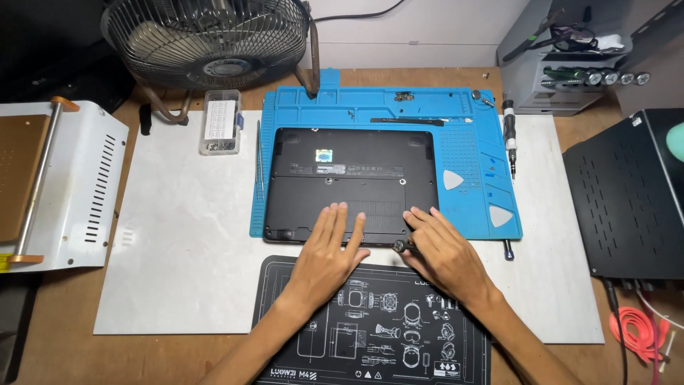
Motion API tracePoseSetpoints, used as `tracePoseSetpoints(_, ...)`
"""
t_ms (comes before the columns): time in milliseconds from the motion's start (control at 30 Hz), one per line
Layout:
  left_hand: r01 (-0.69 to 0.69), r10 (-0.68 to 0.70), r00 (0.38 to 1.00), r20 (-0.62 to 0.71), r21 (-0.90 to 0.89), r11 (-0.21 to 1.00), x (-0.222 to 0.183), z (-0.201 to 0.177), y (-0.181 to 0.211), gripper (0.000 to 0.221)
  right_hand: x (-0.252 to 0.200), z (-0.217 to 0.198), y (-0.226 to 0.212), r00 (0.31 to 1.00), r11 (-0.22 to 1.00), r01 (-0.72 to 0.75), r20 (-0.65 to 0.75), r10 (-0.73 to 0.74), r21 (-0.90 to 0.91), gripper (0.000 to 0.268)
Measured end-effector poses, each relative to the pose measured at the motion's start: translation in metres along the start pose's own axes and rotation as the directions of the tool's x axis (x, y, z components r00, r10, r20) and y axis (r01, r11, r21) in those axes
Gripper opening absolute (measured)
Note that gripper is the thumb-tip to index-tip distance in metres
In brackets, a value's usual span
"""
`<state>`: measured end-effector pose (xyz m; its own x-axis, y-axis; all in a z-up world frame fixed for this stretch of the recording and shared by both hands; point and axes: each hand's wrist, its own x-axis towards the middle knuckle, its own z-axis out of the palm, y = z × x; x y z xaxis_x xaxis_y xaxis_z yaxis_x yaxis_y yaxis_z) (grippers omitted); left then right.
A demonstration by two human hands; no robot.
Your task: Aligning the back cover of a laptop and securing it in place by tightening multiple screws with a screwdriver.
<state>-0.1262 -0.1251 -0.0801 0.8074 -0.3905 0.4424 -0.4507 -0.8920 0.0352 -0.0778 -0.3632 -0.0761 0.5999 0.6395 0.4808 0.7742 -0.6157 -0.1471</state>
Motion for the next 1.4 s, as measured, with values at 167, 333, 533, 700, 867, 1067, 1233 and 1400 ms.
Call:
tracePoseSetpoints(167,-0.127,0.127,0.991,-0.052,0.0,0.992,0.014,0.011,0.008,0.046,-0.002,-0.001,-0.003,0.999,0.999,0.024,0.027,-0.023,-0.037,0.021)
tracePoseSetpoints(333,-0.186,0.19,0.977,-0.098,0.053,0.981,0.015,0.017,0.004,0.045,0.001,0.001,-0.006,0.999,0.994,0.039,0.038,-0.035,-0.101,0.02)
tracePoseSetpoints(533,-0.155,0.14,0.979,-0.148,-0.092,0.984,0.018,0.02,0.003,0.044,0.022,-0.008,-0.008,0.995,0.992,-0.097,0.012,0.096,0.085,0.039)
tracePoseSetpoints(700,-0.124,0.105,0.987,-0.118,-0.172,0.977,0.018,0.013,0.003,0.044,0.027,-0.008,-0.006,0.99,0.984,-0.138,0.028,0.136,0.116,0.044)
tracePoseSetpoints(867,-0.149,0.117,0.982,-0.147,-0.232,0.961,0.022,0.006,-0.002,0.041,0.024,-0.005,-0.009,0.991,0.986,-0.131,0.009,0.131,0.106,0.043)
tracePoseSetpoints(1067,-0.225,0.184,0.95,-0.251,-0.147,0.963,0.012,0.021,-0.005,0.027,0.002,0.016,-0.007,0.995,0.996,0.002,-0.099,0.007,0.092,0.026)
tracePoseSetpoints(1233,-0.275,0.25,0.913,-0.323,-0.032,0.961,0.013,0.021,-0.004,0.022,-0.001,0.02,-0.012,0.987,0.992,0.113,-0.119,-0.106,0.058,0.019)
tracePoseSetpoints(1400,-0.266,0.257,0.915,-0.312,0.016,0.964,0.01,0.021,0.0,0.02,0.006,0.014,-0.017,0.982,0.989,0.143,-0.127,-0.137,0.038,0.019)
